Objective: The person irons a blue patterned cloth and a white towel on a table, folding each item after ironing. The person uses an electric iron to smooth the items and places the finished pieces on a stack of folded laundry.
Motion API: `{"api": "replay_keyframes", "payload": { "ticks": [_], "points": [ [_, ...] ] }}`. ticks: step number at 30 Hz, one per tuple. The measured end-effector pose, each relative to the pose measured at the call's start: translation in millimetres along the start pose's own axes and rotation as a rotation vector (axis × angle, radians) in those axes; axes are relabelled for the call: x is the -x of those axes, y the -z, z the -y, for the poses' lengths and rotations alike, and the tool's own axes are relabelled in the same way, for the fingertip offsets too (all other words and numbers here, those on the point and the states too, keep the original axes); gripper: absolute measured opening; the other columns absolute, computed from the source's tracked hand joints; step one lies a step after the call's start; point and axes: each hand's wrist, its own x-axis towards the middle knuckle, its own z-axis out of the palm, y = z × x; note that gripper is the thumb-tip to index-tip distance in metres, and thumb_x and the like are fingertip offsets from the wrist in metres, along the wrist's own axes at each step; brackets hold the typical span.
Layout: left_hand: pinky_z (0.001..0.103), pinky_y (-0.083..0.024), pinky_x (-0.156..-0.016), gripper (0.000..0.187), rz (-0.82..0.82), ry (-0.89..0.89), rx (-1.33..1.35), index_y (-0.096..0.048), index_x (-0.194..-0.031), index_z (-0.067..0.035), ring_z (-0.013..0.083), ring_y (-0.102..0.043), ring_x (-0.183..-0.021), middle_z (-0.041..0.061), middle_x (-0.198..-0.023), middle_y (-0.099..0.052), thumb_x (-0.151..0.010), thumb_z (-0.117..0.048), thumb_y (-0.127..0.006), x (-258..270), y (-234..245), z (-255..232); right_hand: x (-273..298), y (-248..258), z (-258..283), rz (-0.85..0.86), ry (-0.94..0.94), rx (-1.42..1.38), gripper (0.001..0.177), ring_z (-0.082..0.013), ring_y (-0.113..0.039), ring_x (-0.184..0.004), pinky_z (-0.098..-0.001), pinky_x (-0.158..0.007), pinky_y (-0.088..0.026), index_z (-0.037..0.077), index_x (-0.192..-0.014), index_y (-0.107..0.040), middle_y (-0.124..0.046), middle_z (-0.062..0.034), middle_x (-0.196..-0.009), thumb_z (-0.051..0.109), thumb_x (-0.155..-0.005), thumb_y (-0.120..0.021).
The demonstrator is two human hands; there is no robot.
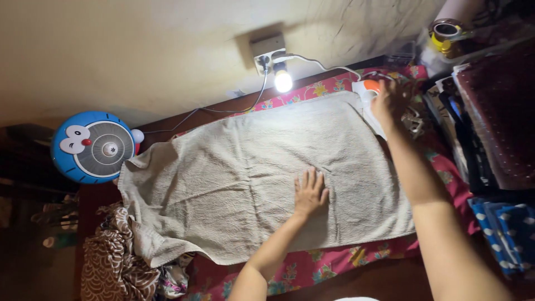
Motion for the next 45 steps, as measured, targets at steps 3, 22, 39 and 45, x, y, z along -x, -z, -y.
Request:
{"api": "replay_keyframes", "payload": {
  "ticks": [3, 22, 39, 45],
  "points": [
    [0.067, -0.012, -0.117, 0.067, 0.045, -0.097, -0.041, -0.041, -0.157, -0.018, 0.0431, -0.026, -0.152, 0.022, -0.162, -0.035, -0.102, -0.057, -0.042, 13, -7, -38, 7, -24, -46, 0.235, -0.103, -0.342, 0.044, -0.0450, -0.069, -0.109, -0.0554, -0.092, -0.050, 0.003, -0.126, -0.060, -0.071, -0.0269, -0.113, 0.016, -0.085, -0.068],
    [0.049, -0.041, -0.116, 0.054, -0.063, -0.403, 0.416, -0.058, -0.138, -0.004, 0.0402, -0.057, -0.133, 0.025, -0.136, -0.061, -0.085, -0.009, -0.059, 50, -73, -180, 71, 134, 34, 0.883, 0.325, -0.392, 0.057, -0.0492, -0.071, -0.101, -0.0584, -0.093, -0.056, 0.018, -0.120, -0.073, -0.075, -0.0270, -0.107, 0.055, -0.076, -0.071],
    [0.054, -0.027, -0.126, 0.052, 0.174, -0.404, 0.478, -0.051, -0.147, -0.003, 0.0407, -0.044, -0.147, 0.018, -0.152, -0.053, -0.108, -0.036, -0.042, 54, -34, -191, -44, -15, 45, 0.591, -0.066, -0.134, 0.049, -0.0437, -0.071, -0.097, -0.0519, -0.072, -0.058, 0.009, -0.124, -0.064, -0.072, -0.0239, -0.108, 0.048, -0.094, -0.066],
    [0.053, -0.027, -0.127, 0.061, 0.196, -0.436, 0.426, -0.056, -0.145, -0.006, 0.0360, -0.047, -0.147, 0.014, -0.152, -0.056, -0.099, -0.046, -0.049, 51, -26, -192, -8, 58, 48, 0.850, -0.053, -0.256, 0.066, -0.0252, -0.064, -0.066, -0.0356, -0.050, -0.049, 0.003, -0.116, -0.059, -0.064, -0.0121, -0.083, 0.066, -0.100, -0.057]
  ]
}}
